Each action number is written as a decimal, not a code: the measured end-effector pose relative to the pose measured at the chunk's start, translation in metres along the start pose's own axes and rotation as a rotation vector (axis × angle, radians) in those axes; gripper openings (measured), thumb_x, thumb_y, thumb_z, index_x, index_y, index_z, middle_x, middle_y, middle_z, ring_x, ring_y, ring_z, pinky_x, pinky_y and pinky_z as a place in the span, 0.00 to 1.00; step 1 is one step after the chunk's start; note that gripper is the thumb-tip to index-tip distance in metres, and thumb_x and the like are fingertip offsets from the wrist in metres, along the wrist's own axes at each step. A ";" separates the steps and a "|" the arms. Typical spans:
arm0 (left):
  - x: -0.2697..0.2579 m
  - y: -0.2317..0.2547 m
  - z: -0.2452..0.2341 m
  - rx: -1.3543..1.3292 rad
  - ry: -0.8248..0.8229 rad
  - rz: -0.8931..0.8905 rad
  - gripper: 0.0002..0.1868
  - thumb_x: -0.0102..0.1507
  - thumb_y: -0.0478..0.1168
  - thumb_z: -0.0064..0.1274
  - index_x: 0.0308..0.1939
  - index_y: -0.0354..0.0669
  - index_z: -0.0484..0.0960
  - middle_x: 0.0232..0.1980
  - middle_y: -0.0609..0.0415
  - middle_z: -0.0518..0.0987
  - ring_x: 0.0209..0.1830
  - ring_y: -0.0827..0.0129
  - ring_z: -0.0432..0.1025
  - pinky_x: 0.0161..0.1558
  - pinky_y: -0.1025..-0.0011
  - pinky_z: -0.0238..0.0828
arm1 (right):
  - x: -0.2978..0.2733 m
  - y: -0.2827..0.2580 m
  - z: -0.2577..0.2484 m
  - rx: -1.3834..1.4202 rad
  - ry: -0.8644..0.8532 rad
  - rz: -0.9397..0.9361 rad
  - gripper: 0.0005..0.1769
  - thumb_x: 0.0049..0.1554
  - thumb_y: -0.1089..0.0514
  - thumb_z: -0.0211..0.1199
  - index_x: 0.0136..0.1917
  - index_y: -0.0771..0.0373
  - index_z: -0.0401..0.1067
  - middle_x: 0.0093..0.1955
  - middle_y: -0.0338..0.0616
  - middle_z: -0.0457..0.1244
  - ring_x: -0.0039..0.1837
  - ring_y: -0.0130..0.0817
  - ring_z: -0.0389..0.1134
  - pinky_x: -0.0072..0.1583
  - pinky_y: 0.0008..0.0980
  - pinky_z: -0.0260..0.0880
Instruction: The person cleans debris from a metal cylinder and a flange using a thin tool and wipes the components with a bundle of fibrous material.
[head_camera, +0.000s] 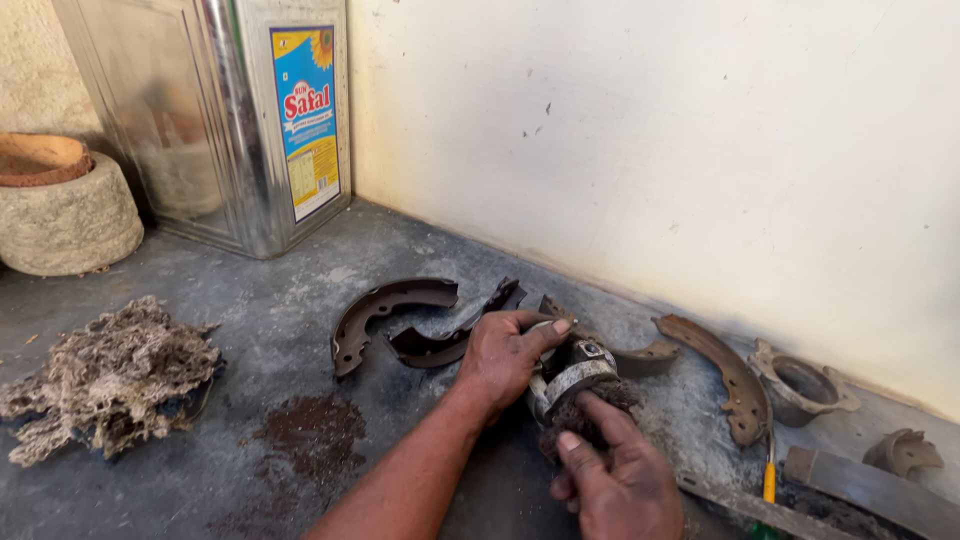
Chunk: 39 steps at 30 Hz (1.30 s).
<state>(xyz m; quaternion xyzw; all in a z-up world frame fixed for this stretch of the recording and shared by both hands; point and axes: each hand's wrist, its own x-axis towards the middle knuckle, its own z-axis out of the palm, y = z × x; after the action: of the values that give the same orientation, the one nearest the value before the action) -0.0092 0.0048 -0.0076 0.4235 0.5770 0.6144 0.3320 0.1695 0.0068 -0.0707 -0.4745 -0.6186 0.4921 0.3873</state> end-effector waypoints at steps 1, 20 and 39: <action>-0.002 -0.001 0.001 0.007 0.006 0.000 0.21 0.60 0.51 0.61 0.47 0.36 0.89 0.42 0.48 0.89 0.39 0.68 0.80 0.44 0.70 0.77 | 0.002 -0.001 -0.003 0.036 -0.020 0.016 0.27 0.58 0.67 0.68 0.70 0.58 0.75 0.45 0.55 0.76 0.32 0.40 0.70 0.35 0.37 0.69; 0.003 -0.011 0.001 0.131 -0.017 0.120 0.25 0.57 0.55 0.62 0.45 0.37 0.89 0.40 0.48 0.88 0.38 0.66 0.81 0.44 0.67 0.76 | -0.032 -0.092 -0.032 -0.866 -0.116 -0.787 0.16 0.48 0.61 0.65 0.51 0.55 0.80 0.46 0.46 0.72 0.48 0.51 0.74 0.49 0.47 0.74; -0.035 -0.006 0.009 0.463 0.019 0.414 0.62 0.47 0.74 0.62 0.73 0.36 0.67 0.69 0.35 0.71 0.69 0.49 0.68 0.68 0.58 0.64 | -0.026 -0.067 -0.015 -0.474 0.105 -0.433 0.11 0.56 0.59 0.59 0.47 0.57 0.81 0.43 0.50 0.73 0.49 0.47 0.76 0.55 0.43 0.74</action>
<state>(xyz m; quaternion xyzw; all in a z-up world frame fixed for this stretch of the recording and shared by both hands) 0.0135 -0.0224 -0.0189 0.5906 0.6061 0.5252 0.0889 0.1761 -0.0190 -0.0020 -0.4334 -0.7817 0.2155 0.3932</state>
